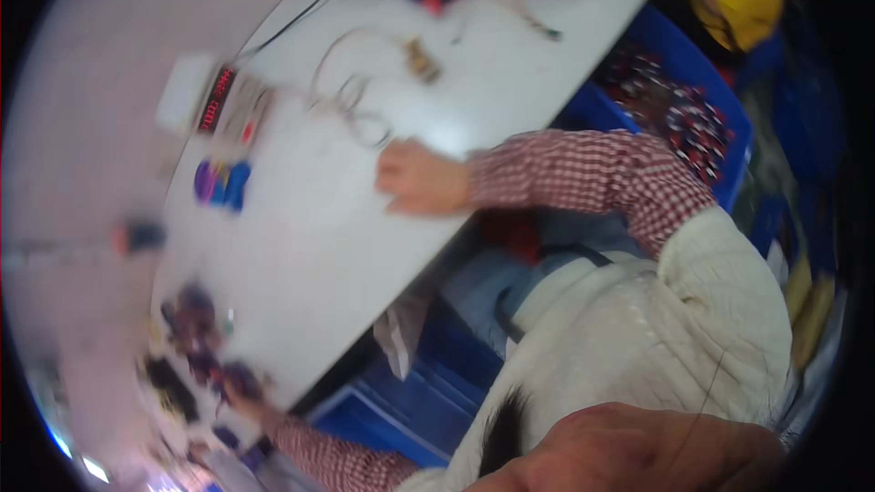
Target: Assembling small colorful toy components using strings and a manual assembly jig at a workbench.
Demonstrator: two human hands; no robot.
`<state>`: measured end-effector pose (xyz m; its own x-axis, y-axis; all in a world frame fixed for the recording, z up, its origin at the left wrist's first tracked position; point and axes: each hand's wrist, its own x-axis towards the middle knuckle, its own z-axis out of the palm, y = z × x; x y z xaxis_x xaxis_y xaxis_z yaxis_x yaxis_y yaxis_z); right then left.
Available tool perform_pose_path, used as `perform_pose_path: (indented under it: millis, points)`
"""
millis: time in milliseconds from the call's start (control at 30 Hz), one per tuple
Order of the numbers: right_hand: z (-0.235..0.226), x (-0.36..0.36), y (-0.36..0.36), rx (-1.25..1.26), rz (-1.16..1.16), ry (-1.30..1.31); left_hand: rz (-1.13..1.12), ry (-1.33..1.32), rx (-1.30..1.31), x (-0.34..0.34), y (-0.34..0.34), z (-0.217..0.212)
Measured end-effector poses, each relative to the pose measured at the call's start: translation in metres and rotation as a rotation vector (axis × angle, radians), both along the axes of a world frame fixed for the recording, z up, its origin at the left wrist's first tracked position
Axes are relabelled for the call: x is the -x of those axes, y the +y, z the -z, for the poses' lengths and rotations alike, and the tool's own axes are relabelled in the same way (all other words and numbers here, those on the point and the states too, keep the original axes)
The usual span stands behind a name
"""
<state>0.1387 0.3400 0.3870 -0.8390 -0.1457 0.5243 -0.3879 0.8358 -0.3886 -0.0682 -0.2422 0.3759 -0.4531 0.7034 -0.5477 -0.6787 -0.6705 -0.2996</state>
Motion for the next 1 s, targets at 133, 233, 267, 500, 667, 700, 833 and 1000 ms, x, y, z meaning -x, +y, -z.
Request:
perform_pose_path:
  millis: [133,233,267,500,667,700,833,1000]
  points:
    - [-0.010,-0.002,-0.006,-0.004,0.062,-0.081,0.397,0.175,-0.404,0.068,-0.144,0.016]
    - [0.003,-0.019,0.015,-0.005,0.049,-0.059,0.398,0.027,-1.060,0.067,-0.124,0.043]
    - [0.005,-0.022,0.019,-0.004,0.065,-0.063,0.397,-0.038,-1.279,0.057,-0.107,0.039]
    - [-0.025,-0.048,0.089,0.598,0.140,0.111,0.198,-0.451,-2.736,-0.070,0.005,-0.009]
    - [-0.030,-0.110,0.233,1.425,0.461,0.079,-0.243,-1.497,-3.006,-0.095,0.110,-0.051]
    - [-0.026,-0.118,0.259,1.674,0.508,0.066,-0.085,-1.709,-3.015,-0.117,0.173,-0.061]
    - [-0.017,-0.116,0.296,1.885,0.561,-0.034,-0.265,-2.512,-2.374,-0.155,0.352,-0.096]
    - [-0.015,-0.117,0.316,1.820,0.647,-0.085,-0.296,-3.064,-1.146,-0.185,0.578,-0.137]
